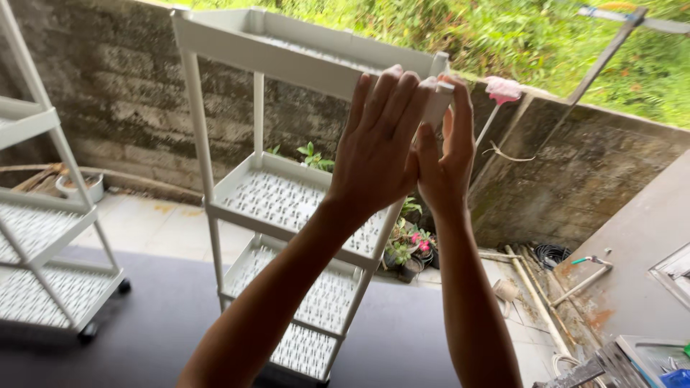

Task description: The person assembles a white plastic three-tier plant stand on a black table. They insert horizontal support rods into the frame, attach small plastic clips to secure the rods, and place perforated trays onto each level. The completed stand is then positioned upright next to an identical unit.

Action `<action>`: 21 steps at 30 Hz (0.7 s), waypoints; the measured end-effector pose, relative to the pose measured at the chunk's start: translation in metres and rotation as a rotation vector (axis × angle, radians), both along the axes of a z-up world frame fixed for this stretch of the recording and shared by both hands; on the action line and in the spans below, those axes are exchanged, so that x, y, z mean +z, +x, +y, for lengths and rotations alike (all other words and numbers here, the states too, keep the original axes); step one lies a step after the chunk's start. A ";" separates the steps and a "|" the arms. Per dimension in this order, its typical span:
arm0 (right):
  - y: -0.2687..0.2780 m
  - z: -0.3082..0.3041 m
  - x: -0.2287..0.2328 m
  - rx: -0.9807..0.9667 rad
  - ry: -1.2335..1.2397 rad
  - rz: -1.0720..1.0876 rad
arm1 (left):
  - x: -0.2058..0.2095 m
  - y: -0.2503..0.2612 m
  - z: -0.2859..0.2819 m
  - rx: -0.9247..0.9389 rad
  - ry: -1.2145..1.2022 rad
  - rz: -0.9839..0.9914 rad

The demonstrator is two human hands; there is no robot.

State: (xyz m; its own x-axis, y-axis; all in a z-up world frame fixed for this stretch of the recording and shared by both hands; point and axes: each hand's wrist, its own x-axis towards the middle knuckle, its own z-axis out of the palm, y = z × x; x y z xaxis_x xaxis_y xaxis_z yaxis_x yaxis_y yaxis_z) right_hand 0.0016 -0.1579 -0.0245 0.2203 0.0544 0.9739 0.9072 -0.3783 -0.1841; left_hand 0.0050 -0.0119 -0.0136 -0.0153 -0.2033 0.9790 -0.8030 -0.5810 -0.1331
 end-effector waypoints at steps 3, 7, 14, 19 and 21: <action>0.001 0.004 -0.001 0.025 0.036 -0.020 | -0.003 -0.003 0.000 -0.037 -0.026 0.024; 0.004 0.008 -0.001 -0.017 0.088 -0.087 | 0.000 0.000 -0.008 -0.090 -0.090 -0.045; -0.001 0.012 -0.010 -0.013 0.158 -0.129 | -0.008 -0.009 -0.002 -0.139 -0.081 0.025; -0.002 0.015 -0.009 -0.076 0.148 -0.155 | 0.000 -0.016 0.000 -0.158 -0.088 0.000; -0.006 0.015 -0.009 -0.082 0.144 -0.133 | 0.000 -0.021 0.002 -0.164 -0.075 0.006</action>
